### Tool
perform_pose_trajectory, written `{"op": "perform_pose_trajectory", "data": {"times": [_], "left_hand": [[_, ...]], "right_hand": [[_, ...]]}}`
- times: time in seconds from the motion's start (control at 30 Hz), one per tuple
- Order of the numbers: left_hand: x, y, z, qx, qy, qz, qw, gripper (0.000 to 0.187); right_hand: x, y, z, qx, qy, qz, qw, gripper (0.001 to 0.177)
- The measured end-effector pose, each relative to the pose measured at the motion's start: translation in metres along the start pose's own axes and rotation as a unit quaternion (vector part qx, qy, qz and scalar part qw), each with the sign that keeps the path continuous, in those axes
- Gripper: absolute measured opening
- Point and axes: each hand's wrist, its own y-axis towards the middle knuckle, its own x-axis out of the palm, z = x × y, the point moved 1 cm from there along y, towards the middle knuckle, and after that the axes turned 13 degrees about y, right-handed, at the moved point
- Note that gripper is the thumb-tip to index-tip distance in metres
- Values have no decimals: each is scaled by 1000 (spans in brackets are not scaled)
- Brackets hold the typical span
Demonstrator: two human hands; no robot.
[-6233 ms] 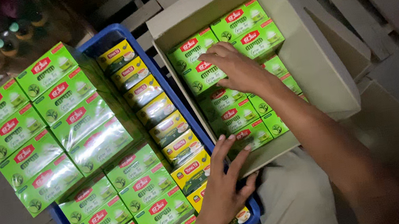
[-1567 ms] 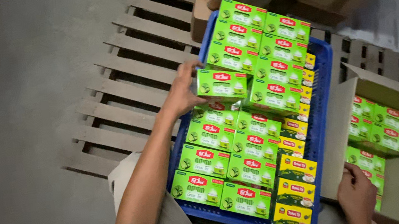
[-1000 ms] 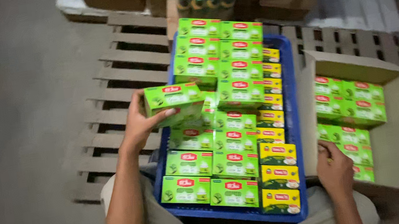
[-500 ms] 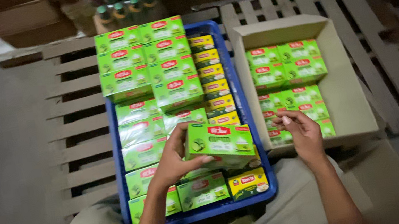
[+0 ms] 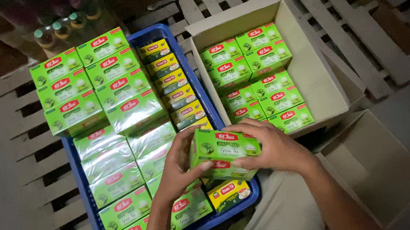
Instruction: The person transfers small green tea boxes from a blue crate into a cardboard box. They pick up the boxes one by one and place them neatly in rows inside the cardboard box.
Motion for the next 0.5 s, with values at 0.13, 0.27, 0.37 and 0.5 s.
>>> {"op": "perform_pose_trajectory", "data": {"times": [0.13,0.27,0.37,0.5], "left_hand": [[7,6,-6,-25,-24,28,999,85],[26,17,-5,-87,-92,-4,992,100],[39,24,-7,-63,4,-39,997,94],[67,20,25,-50,241,-84,966,76]], "right_hand": [[-27,11,36,34,52,-17,998,86],[-50,18,146,110,297,11,948,74],[-75,24,171,88,304,64,947,70],[-117,29,116,35,81,138,987,61]]}}
